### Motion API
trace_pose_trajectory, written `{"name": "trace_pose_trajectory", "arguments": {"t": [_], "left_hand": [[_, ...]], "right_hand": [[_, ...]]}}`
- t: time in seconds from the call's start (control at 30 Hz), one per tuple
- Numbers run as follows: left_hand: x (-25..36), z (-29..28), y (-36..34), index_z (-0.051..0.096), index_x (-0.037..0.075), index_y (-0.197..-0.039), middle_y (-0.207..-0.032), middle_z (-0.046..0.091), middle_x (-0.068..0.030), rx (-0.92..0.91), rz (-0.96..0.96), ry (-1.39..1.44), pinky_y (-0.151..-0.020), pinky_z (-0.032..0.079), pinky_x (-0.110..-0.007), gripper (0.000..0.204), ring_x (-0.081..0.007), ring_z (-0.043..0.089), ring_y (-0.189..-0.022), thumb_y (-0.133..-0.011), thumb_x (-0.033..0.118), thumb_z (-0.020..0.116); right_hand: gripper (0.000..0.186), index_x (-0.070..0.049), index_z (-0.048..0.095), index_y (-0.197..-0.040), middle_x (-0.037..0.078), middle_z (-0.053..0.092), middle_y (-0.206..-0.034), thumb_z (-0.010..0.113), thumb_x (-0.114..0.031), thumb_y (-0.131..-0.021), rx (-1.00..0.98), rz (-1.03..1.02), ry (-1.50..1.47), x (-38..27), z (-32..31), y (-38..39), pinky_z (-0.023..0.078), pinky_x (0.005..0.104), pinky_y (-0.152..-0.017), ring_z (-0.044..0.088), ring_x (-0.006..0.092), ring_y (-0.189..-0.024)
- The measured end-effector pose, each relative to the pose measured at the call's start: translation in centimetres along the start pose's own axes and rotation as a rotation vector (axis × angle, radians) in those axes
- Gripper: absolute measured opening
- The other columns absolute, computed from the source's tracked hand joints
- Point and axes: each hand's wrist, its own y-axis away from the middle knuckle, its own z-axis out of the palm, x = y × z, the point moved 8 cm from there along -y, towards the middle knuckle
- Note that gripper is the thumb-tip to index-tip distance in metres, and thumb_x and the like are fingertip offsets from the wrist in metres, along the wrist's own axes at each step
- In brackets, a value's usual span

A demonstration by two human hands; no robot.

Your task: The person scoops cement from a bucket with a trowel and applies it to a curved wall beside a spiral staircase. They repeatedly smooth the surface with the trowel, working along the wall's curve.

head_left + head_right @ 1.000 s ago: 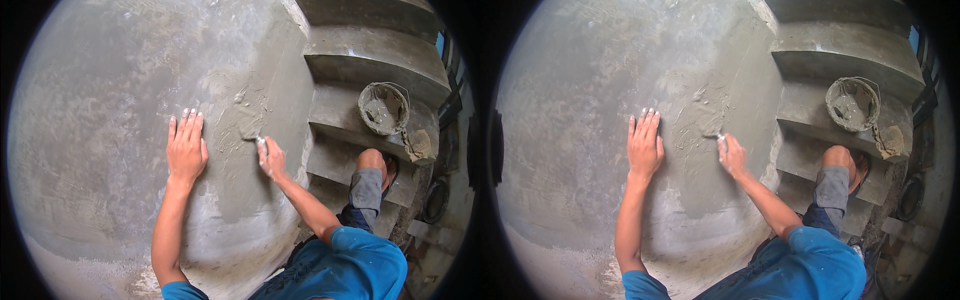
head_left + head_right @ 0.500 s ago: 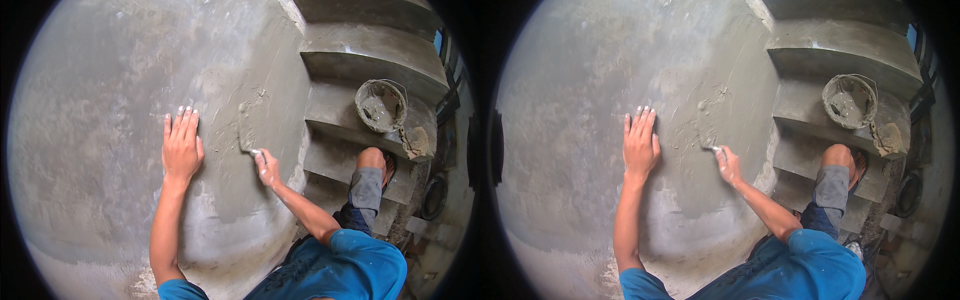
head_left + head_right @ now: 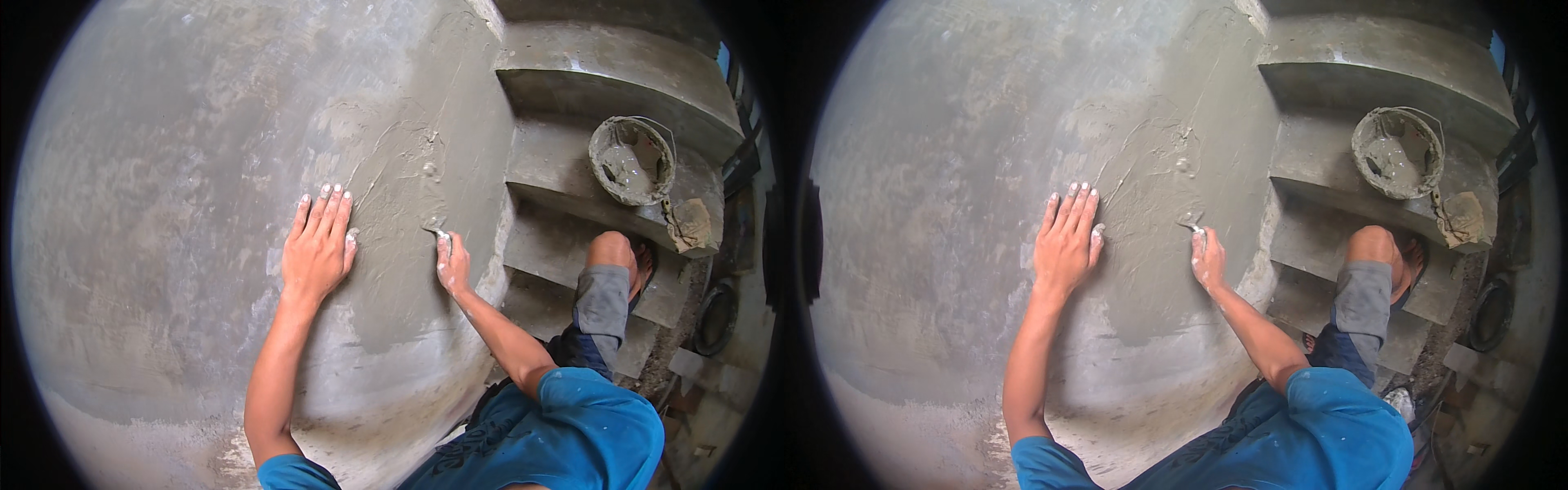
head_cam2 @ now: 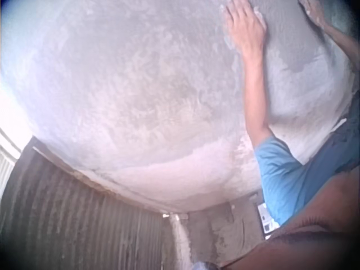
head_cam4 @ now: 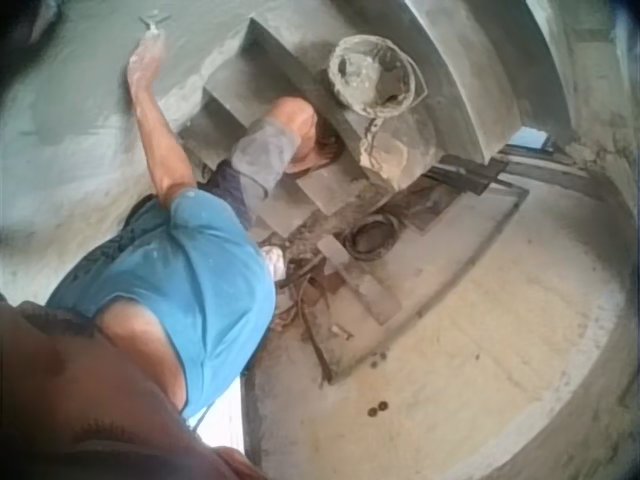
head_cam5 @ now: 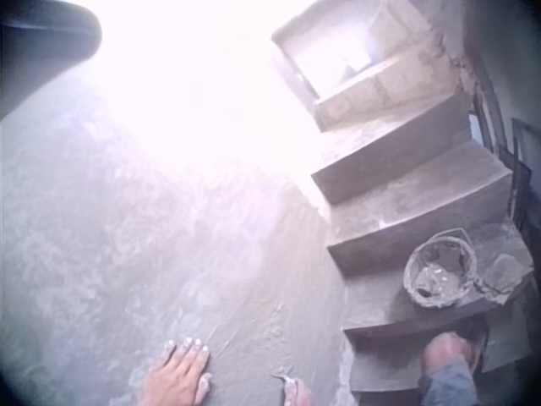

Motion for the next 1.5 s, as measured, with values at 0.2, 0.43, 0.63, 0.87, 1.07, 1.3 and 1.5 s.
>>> {"name": "trace_pose_trajectory", "arguments": {"t": [0.2,0.43,0.63,0.87,1.07,1.3,1.5], "left_hand": [[-0.5,-0.6,0.5,0.054,0.004,-0.151,-0.155,0.057,-0.0158,0.093,-0.024,0.098,-0.128,0.032,-0.052,0.059,-0.0327,0.049,-0.148,-0.096,0.022,0.062],[-1.7,-1.4,1.8,0.058,0.004,-0.149,-0.151,0.06,-0.0172,0.215,-0.07,0.11,-0.125,0.034,-0.053,0.057,-0.0341,0.052,-0.145,-0.095,0.022,0.061],[-2.3,-2.6,2.5,0.061,0.004,-0.146,-0.148,0.063,-0.0164,0.252,-0.103,0.086,-0.125,0.035,-0.052,0.055,-0.0329,0.054,-0.144,-0.095,0.022,0.059],[-2.1,-3.0,2.7,0.062,0.004,-0.145,-0.147,0.064,-0.0167,0.254,-0.113,0.095,-0.124,0.036,-0.052,0.054,-0.0325,0.055,-0.143,-0.096,0.023,0.058],[-2.6,-3.4,2.5,0.062,0.0,-0.145,-0.147,0.063,-0.0211,0.346,-0.121,0.192,-0.124,0.037,-0.053,0.054,-0.0369,0.055,-0.143,-0.097,0.023,0.057],[-3.3,-4.3,2.6,0.064,-0.002,-0.142,-0.144,0.064,-0.0225,0.423,-0.123,0.239,-0.122,0.038,-0.055,0.051,-0.0391,0.058,-0.139,-0.098,0.022,0.055],[-3.1,-4.2,2.9,0.064,-0.002,-0.141,-0.143,0.065,-0.0229,0.402,-0.141,0.246,-0.121,0.039,-0.055,0.05,-0.0395,0.059,-0.139,-0.099,0.023,0.052]], "right_hand": [[0.041,-0.001,0.06,-0.124,0.008,0.06,-0.074,0.054,-0.039,-0.111,-0.149,0.313,-0.197,0.5,1.5,3.2,0.049,0.0397,-0.066,0.065,0.0203,-0.073],[0.032,0.002,0.062,-0.124,0.027,0.07,-0.094,0.066,-0.023,-0.104,-0.455,-0.291,-0.173,-7.9,1.1,10.1,0.056,0.0431,-0.075,0.073,0.0354,-0.085],[0.029,0.0,0.063,-0.119,0.022,0.067,-0.084,0.063,-0.026,-0.106,-0.33,-0.124,-0.172,-6.1,-1.2,3.2,0.054,0.045,-0.071,0.069,0.0343,-0.077],[0.035,-0.003,0.064,-0.114,0.009,0.057,-0.07,0.054,-0.036,-0.111,-0.39,-0.021,-0.216,-7.1,-0.7,-12.0,0.046,0.0364,-0.055,0.055,0.0165,-0.058],[0.028,-0.004,0.065,-0.12,0.018,0.066,-0.081,0.059,-0.029,-0.108,-0.69,-0.373,-0.147,-10.7,-1.1,-2.5,0.053,0.0447,-0.067,0.067,0.0306,-0.069],[0.033,-0.005,0.066,-0.116,0.016,0.067,-0.082,0.058,-0.036,-0.109,-0.88,-0.159,-0.108,-10.3,-3.6,-2.0,0.054,0.0444,-0.07,0.068,0.0308,-0.073],[0.04,-0.005,0.063,-0.109,0.013,0.061,-0.074,0.054,-0.044,-0.111,-0.795,-0.063,-0.163,-11.6,-2.7,-10.3,0.051,0.0408,-0.062,0.061,0.024,-0.063]]}}
